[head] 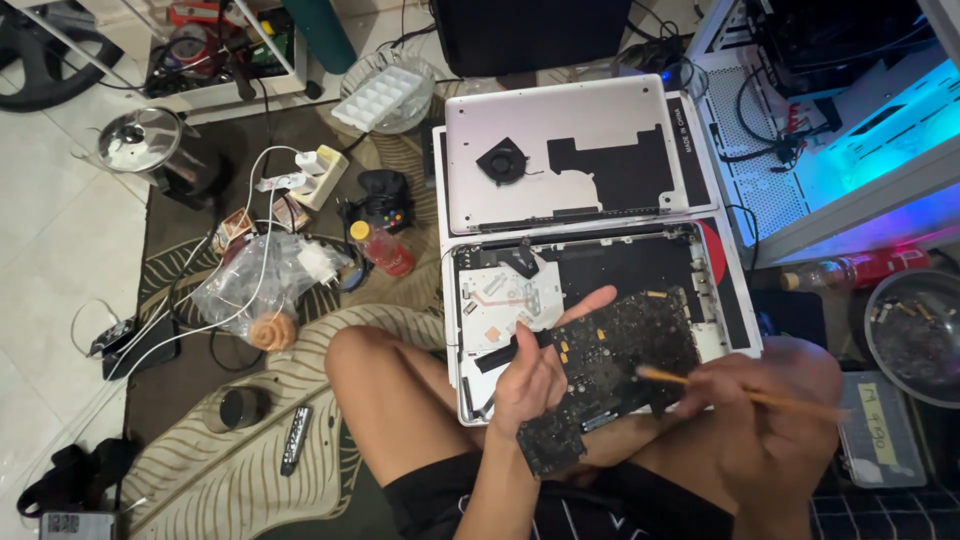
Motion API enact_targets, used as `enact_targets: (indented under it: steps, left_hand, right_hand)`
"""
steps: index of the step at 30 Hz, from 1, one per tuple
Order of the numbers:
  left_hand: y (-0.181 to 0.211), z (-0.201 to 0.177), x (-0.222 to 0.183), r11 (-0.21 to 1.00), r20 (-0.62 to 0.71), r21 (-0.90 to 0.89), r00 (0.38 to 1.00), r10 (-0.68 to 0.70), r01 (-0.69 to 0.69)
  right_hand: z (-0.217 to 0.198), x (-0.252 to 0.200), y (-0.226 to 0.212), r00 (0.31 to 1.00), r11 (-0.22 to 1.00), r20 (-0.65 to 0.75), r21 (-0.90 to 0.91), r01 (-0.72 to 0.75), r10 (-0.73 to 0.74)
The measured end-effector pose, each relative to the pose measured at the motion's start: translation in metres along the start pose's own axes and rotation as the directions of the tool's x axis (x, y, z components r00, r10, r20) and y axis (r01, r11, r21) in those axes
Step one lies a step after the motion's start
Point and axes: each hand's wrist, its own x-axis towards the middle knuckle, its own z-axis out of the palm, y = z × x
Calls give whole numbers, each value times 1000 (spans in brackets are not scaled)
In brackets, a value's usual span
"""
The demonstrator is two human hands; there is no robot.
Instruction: Cleaning a laptop motherboard with a brush and using a screwdriver to perform internal repairs.
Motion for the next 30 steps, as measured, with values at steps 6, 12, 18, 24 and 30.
enact_targets:
  steps: [6, 12, 18, 24, 30]
  left_hand:
    - [0, 2, 3, 998, -21, 60, 1000, 0, 2]
    - [2, 0, 3, 996, -4, 84, 1000, 1, -1]
    - [6, -1, 6, 996, -59, 73, 997, 51, -47]
    - [18, -1, 11, 989, -323, 75, 935, 146, -128]
    - [19, 27, 15, 983, -610, 97, 771, 182, -156]
  right_hand:
    - [12, -4, -1, 987, 991, 143, 117, 58, -74]
    - [17, -8, -13, 968, 991, 250, 132, -24, -10]
    - [20, -9, -9, 960, 989, 239, 55, 135, -145]
    - [35, -11, 10, 920, 967, 319, -36, 252, -228]
    - [67, -19, 41, 910, 940, 310, -112, 321, -274]
